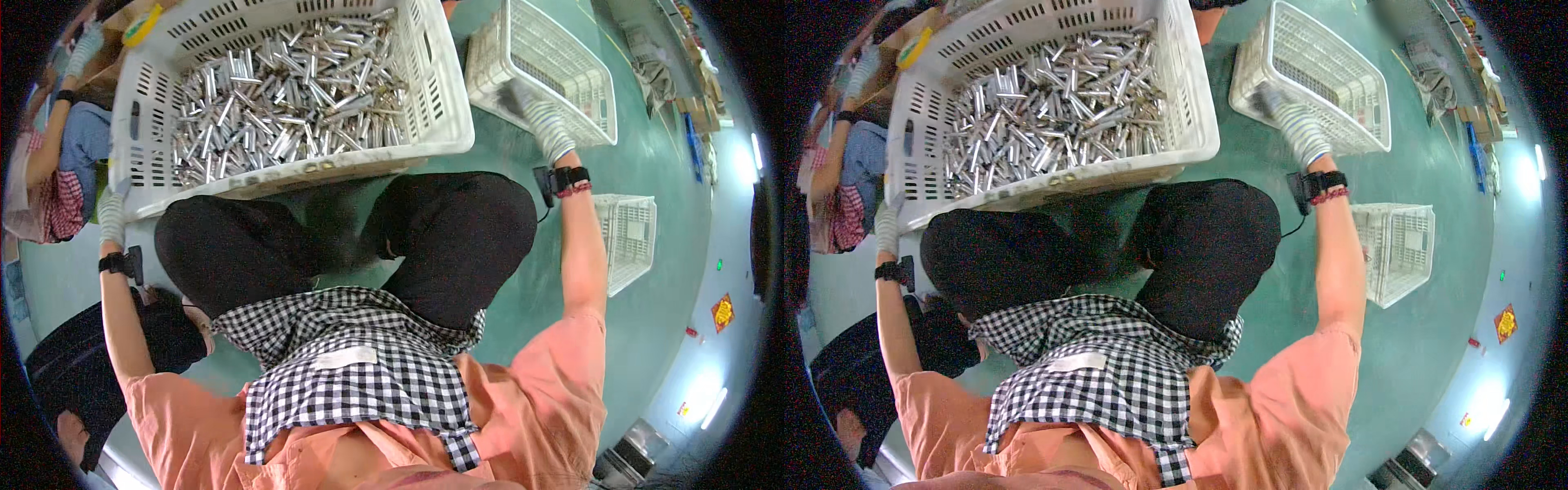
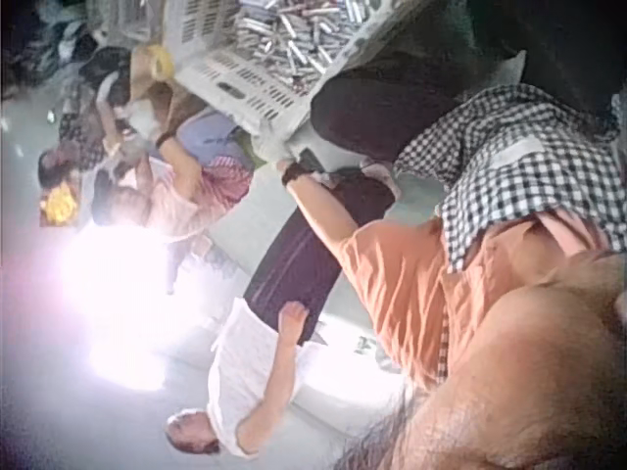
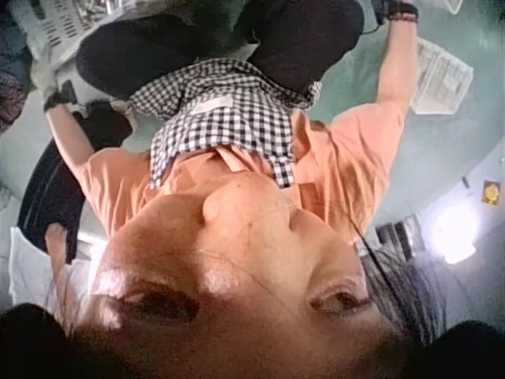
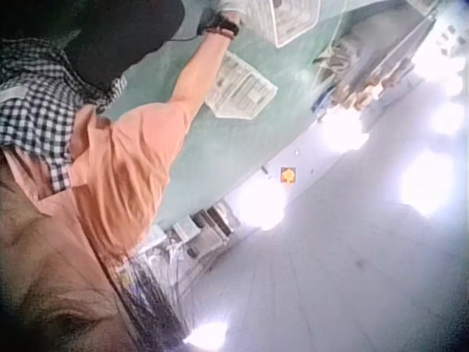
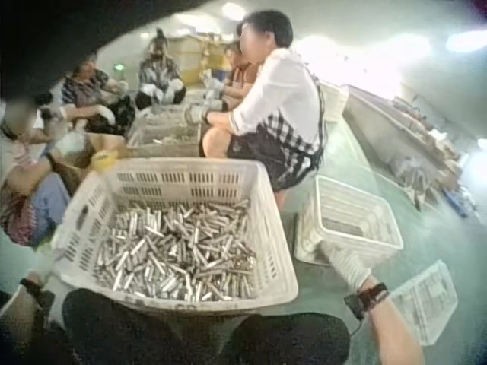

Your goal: Sorting and inspecting small metal components in a factory.

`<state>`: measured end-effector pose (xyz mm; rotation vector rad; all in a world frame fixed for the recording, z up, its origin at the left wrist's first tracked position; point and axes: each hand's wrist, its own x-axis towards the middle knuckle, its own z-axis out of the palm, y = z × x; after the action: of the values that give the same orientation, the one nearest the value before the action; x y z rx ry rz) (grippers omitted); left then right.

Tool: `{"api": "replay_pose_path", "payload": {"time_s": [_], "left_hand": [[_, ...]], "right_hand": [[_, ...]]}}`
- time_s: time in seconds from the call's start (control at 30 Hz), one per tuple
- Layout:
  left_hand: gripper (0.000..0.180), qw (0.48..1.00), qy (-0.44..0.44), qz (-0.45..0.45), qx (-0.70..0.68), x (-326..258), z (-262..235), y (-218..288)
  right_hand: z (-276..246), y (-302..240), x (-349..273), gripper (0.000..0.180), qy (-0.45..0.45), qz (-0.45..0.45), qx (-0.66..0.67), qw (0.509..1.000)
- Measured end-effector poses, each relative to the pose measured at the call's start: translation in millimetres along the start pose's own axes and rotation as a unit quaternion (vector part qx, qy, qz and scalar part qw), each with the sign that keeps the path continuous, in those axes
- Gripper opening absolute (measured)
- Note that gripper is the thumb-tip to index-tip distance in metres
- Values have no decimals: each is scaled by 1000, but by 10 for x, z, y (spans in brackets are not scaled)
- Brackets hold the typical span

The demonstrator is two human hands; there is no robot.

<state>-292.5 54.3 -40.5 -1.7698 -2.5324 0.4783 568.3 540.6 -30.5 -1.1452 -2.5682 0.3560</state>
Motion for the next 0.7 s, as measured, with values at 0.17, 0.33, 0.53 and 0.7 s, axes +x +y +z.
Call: {"api": "replay_pose_path", "payload": {"time_s": [0.17, 0.33, 0.53, 0.7], "left_hand": [[81, 785, 47, -369, -495, -626, -204, -188], [81, 790, 78, -337, -507, -811, -666, 847], [64, 726, 79, -290, -619, -851, -467, 856], [70, 795, 81, -275, -534, -917, -1196, 711]], "right_hand": [[-633, -80, 427, 54, 23, 226, 122, 966], [-1283, 885, 215, 68, 11, 315, -40, 948], [-1920, 1800, 823, 69, 19, 183, -321, 929], [-995, 588, 490, 34, -107, 262, -257, 924]]}}
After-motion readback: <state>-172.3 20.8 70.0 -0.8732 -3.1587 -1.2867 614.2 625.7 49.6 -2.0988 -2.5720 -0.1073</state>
